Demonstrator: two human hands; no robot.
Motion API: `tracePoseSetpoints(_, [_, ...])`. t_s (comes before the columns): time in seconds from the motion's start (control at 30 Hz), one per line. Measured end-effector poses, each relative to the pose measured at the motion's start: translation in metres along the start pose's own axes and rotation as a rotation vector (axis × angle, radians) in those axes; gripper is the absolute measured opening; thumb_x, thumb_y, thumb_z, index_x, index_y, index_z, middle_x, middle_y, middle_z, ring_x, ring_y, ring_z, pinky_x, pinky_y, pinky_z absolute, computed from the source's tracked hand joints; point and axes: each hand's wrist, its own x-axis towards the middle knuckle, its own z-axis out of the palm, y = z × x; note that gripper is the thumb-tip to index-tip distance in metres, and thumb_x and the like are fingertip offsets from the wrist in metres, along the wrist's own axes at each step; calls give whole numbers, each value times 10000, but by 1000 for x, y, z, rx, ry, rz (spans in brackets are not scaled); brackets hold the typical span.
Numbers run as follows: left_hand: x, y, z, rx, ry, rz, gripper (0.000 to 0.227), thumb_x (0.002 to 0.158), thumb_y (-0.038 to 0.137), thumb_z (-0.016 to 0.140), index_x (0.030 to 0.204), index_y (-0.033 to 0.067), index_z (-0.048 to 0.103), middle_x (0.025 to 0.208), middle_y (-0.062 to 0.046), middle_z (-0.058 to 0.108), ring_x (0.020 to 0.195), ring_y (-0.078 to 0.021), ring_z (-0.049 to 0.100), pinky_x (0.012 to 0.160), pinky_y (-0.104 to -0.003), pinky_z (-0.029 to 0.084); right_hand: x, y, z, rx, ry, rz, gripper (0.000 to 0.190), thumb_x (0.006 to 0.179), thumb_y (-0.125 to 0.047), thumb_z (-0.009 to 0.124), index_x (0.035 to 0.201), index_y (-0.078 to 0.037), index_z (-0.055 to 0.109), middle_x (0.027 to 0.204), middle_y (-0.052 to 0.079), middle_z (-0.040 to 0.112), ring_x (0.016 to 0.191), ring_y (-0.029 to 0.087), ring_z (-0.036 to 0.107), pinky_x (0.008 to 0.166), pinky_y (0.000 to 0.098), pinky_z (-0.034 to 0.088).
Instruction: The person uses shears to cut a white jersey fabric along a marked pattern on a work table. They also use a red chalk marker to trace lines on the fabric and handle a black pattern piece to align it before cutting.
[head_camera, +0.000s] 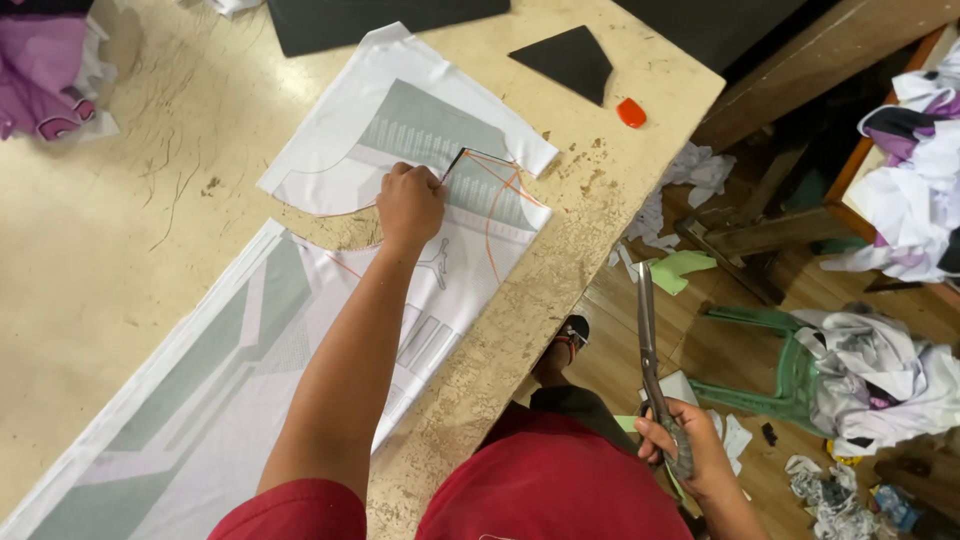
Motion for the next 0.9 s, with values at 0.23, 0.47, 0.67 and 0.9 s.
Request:
tracePoseSetpoints(0.23, [-1,-4,1,-47,12,-19,128,959,232,673,857,155,682,1048,-50,651,983,-351,569,775,-513,455,-9,15,5,19,-30,33,186,815,-69,815,833,51,674,527,232,676,438,292,643,429,362,475])
tracePoseSetpoints(0.47, [-1,-9,6,-49,36,-21,122,962,206,651,859,146,673,1051,-64,655,978,-343,572,769,-510,459,-7,-6,20,-64,-89,53,179,785,-37,855,804,46,698,531,200,685,469,264,652,467,362,528])
tracePoseSetpoints(0.67, [-5,-7,10,-22,40,-19,134,963,228,658,856,149,680,1048,-61,659,972,-348,579,770,-505,463,-4,-23,33,-114,-179,16,259,752,-89,891,813,34,671,559,193,720,486,251,699,480,348,583])
tracePoseSetpoints(0.9, [-117,43,-12,87,-16,375,222,950,266,684,1057,75,725,1117,-125,646,1007,-345,597,868,-488,486,-15,-56,69,-151,-189,50,249,787,-106,871,752,4,650,556,193,702,477,241,654,501,334,525])
